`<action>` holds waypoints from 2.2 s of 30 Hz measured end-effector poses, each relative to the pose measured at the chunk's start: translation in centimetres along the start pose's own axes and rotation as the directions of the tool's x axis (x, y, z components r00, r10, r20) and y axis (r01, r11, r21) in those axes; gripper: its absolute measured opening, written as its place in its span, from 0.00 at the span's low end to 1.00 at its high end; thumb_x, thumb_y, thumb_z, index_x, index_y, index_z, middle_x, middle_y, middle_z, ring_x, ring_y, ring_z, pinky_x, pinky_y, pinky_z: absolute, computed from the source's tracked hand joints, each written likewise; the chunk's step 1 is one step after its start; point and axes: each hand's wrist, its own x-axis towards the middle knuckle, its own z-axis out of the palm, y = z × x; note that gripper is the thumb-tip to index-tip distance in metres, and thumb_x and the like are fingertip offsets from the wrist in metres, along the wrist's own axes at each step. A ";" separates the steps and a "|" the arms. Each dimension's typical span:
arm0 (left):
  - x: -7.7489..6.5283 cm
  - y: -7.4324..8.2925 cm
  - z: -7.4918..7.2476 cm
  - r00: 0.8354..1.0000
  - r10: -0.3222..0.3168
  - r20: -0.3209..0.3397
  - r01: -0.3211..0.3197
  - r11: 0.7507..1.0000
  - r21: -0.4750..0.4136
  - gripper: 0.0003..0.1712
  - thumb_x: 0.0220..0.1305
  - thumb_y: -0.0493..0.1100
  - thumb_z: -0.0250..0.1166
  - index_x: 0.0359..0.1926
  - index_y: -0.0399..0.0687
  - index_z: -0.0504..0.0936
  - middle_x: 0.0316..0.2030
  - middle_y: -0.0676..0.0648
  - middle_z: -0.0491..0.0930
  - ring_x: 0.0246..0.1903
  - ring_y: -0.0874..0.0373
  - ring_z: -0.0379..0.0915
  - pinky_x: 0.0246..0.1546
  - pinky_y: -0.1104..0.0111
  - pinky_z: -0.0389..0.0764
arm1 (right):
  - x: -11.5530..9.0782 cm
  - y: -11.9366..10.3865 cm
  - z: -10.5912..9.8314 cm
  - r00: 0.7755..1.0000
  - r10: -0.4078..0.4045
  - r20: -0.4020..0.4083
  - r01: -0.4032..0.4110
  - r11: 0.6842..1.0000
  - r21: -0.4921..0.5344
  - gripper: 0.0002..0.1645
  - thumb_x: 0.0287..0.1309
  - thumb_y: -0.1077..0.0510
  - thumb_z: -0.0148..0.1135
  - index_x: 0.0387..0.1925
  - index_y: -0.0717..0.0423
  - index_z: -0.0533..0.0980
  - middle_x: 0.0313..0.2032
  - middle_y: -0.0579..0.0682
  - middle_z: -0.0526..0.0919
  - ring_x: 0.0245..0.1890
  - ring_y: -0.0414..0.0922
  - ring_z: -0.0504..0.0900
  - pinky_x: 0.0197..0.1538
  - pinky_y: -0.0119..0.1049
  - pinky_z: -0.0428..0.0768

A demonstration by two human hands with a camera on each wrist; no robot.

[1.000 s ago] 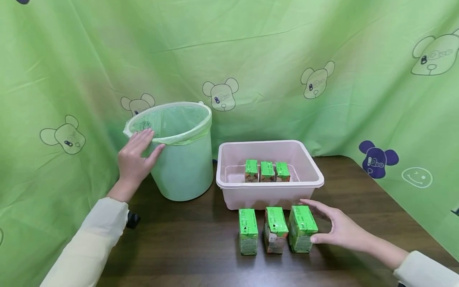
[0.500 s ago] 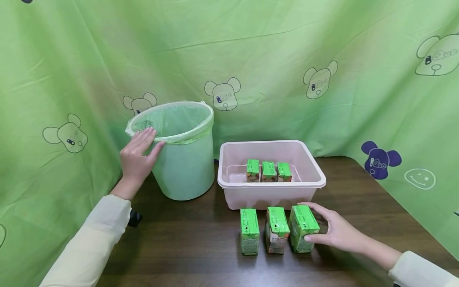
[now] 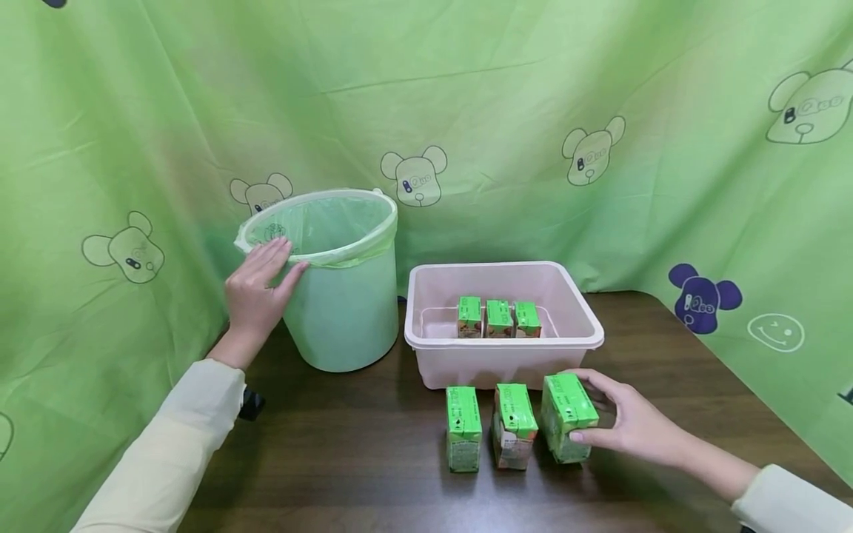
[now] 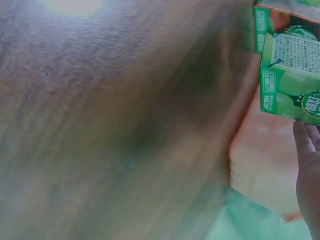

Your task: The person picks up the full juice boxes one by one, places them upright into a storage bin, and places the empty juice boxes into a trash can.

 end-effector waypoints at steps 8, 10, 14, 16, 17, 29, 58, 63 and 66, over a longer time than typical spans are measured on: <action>-0.2 -0.2 0.1 1.000 0.003 -0.007 -0.003 1.000 -0.001 0.32 0.66 0.62 0.60 0.47 0.36 0.85 0.47 0.38 0.82 0.48 0.44 0.80 0.57 0.55 0.75 | 0.8 -1.9 -1.3 0.999 -0.045 0.003 0.045 0.999 -0.003 0.48 0.40 0.65 0.79 0.64 0.59 0.66 0.51 0.47 0.80 0.51 0.37 0.78 0.52 0.22 0.74; -0.2 -0.2 0.2 1.000 0.003 -0.009 -0.003 1.000 0.000 0.32 0.65 0.62 0.60 0.47 0.36 0.85 0.47 0.38 0.82 0.48 0.44 0.80 0.57 0.54 0.75 | 1.1 -2.3 -1.6 0.998 -0.062 0.004 0.062 0.998 -0.003 0.48 0.40 0.66 0.79 0.65 0.60 0.66 0.51 0.47 0.80 0.50 0.37 0.79 0.52 0.23 0.74; -0.2 -0.2 0.2 1.000 0.003 -0.016 -0.003 1.000 0.000 0.31 0.65 0.61 0.61 0.47 0.36 0.85 0.47 0.38 0.82 0.48 0.44 0.80 0.57 0.55 0.75 | 1.8 -3.2 -2.3 0.997 -0.077 -0.002 0.077 0.997 -0.031 0.49 0.37 0.66 0.80 0.64 0.61 0.67 0.49 0.46 0.81 0.48 0.37 0.79 0.51 0.22 0.74; -0.2 -0.2 0.2 1.000 0.003 -0.019 -0.003 1.000 0.003 0.31 0.65 0.61 0.61 0.47 0.35 0.85 0.47 0.38 0.82 0.47 0.44 0.80 0.57 0.55 0.74 | 2.2 -3.8 -2.6 0.997 -0.080 -0.005 0.079 0.995 -0.058 0.50 0.36 0.65 0.81 0.63 0.61 0.67 0.49 0.45 0.81 0.48 0.36 0.79 0.51 0.22 0.74; -0.2 -0.2 0.2 1.000 0.002 -0.020 -0.002 1.000 0.004 0.31 0.65 0.61 0.61 0.47 0.35 0.85 0.47 0.38 0.82 0.48 0.44 0.80 0.57 0.55 0.74 | 2.5 -4.1 -2.8 0.997 -0.083 -0.005 0.083 0.994 -0.073 0.50 0.36 0.65 0.81 0.63 0.61 0.67 0.49 0.45 0.81 0.48 0.36 0.79 0.51 0.21 0.74; -0.2 -0.2 0.2 0.999 -0.001 -0.033 0.001 1.000 -0.006 0.31 0.65 0.61 0.61 0.47 0.36 0.85 0.46 0.37 0.82 0.47 0.44 0.80 0.57 0.56 0.74 | 7.3 -7.3 -4.4 0.979 -0.202 0.005 0.201 0.974 -0.103 0.51 0.33 0.66 0.82 0.63 0.61 0.68 0.49 0.45 0.81 0.47 0.37 0.79 0.50 0.24 0.76; 0.0 -0.2 0.7 0.999 0.006 -0.044 -0.006 1.000 -0.008 0.29 0.65 0.60 0.62 0.46 0.36 0.85 0.46 0.38 0.82 0.47 0.44 0.81 0.58 0.57 0.74 | 23.3 -12.0 -1.2 0.946 -0.319 -0.065 0.323 0.942 0.086 0.46 0.41 0.70 0.77 0.63 0.66 0.66 0.56 0.57 0.76 0.56 0.49 0.77 0.61 0.37 0.73; -0.1 -0.2 0.7 0.999 0.004 -0.049 -0.004 1.000 0.000 0.30 0.65 0.60 0.62 0.46 0.36 0.86 0.45 0.37 0.82 0.47 0.44 0.81 0.57 0.55 0.75 | 26.0 -13.2 0.2 0.935 -0.340 -0.097 0.350 0.929 0.119 0.46 0.42 0.68 0.78 0.63 0.66 0.66 0.55 0.56 0.77 0.56 0.47 0.77 0.61 0.36 0.72; -0.1 -0.2 0.7 0.998 0.003 -0.055 -0.003 1.000 0.001 0.30 0.65 0.60 0.62 0.46 0.35 0.86 0.45 0.37 0.82 0.47 0.44 0.81 0.55 0.52 0.76 | 27.6 -14.0 1.0 0.930 -0.347 -0.122 0.363 0.919 0.157 0.45 0.42 0.68 0.78 0.63 0.65 0.66 0.55 0.56 0.77 0.56 0.46 0.77 0.61 0.35 0.73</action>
